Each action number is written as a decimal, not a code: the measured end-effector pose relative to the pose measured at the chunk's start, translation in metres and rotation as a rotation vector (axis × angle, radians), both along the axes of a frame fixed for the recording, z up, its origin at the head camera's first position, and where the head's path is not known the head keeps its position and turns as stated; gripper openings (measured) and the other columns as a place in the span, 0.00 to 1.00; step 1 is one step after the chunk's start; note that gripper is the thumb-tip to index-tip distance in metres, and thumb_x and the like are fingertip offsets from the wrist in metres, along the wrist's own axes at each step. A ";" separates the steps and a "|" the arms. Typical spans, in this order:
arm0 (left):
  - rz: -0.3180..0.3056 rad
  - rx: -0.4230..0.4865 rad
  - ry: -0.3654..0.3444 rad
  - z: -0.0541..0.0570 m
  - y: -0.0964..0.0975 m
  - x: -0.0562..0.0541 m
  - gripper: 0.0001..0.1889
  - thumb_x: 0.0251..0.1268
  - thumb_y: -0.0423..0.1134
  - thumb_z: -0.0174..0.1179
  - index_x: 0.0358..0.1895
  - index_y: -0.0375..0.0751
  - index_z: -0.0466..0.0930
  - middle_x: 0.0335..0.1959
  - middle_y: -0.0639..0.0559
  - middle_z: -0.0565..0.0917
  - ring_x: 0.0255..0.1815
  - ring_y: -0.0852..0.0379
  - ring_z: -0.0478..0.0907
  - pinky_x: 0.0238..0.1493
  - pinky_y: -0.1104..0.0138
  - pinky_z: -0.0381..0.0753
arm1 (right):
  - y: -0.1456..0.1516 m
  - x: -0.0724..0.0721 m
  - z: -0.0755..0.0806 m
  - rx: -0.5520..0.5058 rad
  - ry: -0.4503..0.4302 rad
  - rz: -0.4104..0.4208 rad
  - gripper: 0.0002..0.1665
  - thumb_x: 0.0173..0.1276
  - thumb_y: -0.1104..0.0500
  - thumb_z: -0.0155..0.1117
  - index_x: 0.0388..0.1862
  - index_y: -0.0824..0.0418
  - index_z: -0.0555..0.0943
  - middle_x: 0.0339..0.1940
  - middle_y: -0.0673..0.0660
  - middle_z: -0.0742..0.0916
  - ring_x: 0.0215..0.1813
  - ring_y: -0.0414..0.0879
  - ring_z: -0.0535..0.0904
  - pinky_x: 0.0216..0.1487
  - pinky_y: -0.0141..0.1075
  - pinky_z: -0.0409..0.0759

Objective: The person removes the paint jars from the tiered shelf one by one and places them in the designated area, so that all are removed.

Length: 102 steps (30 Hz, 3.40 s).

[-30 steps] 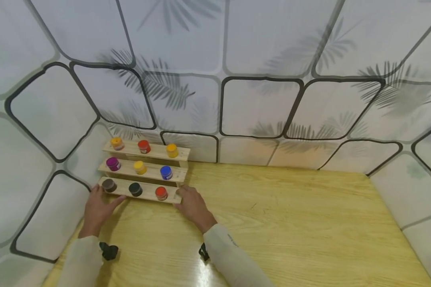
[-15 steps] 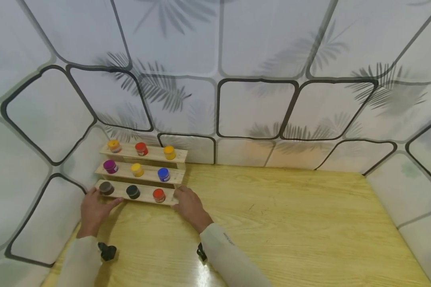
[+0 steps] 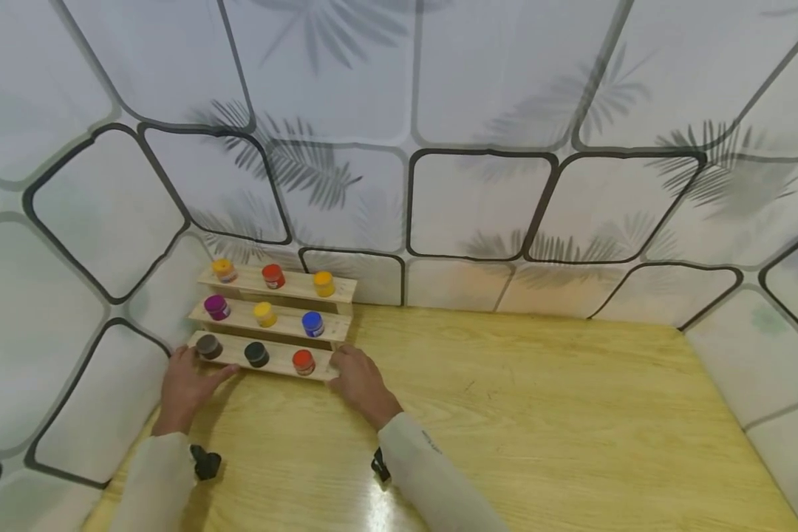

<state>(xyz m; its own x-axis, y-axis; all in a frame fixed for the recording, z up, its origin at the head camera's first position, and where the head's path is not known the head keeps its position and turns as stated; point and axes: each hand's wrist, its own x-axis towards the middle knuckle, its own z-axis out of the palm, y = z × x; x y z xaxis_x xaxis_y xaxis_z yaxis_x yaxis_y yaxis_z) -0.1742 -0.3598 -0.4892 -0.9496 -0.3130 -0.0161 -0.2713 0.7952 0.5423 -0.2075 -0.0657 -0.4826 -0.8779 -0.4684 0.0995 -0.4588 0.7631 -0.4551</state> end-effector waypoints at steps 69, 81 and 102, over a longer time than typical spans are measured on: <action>-0.117 0.013 0.200 -0.006 0.110 0.013 0.28 0.48 0.46 0.73 0.44 0.27 0.75 0.43 0.30 0.80 0.47 0.35 0.74 0.50 0.48 0.71 | 0.162 0.001 0.002 -0.064 -0.088 0.036 0.22 0.58 0.61 0.70 0.53 0.65 0.81 0.61 0.63 0.80 0.63 0.58 0.74 0.62 0.49 0.72; -0.162 0.059 0.341 -0.012 0.139 0.019 0.24 0.44 0.42 0.75 0.38 0.29 0.76 0.38 0.33 0.80 0.44 0.35 0.74 0.44 0.47 0.73 | 0.198 0.006 0.002 -0.062 -0.060 0.042 0.25 0.57 0.61 0.71 0.53 0.68 0.80 0.59 0.65 0.80 0.60 0.60 0.76 0.58 0.51 0.75; -0.198 0.095 0.331 -0.018 0.187 0.009 0.25 0.43 0.42 0.75 0.41 0.31 0.76 0.42 0.34 0.77 0.46 0.38 0.73 0.43 0.50 0.76 | 0.255 0.013 -0.007 -0.131 -0.042 -0.039 0.26 0.57 0.61 0.70 0.55 0.69 0.79 0.60 0.66 0.80 0.61 0.64 0.74 0.58 0.55 0.73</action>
<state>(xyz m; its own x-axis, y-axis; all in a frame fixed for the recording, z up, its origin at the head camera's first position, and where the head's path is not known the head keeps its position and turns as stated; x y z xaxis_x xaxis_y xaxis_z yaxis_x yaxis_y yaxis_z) -0.1655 -0.1725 -0.5072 -0.9502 -0.1347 0.2811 0.0844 0.7569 0.6481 -0.1945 0.1897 -0.4895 -0.8997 -0.4195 0.1206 -0.4087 0.7126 -0.5702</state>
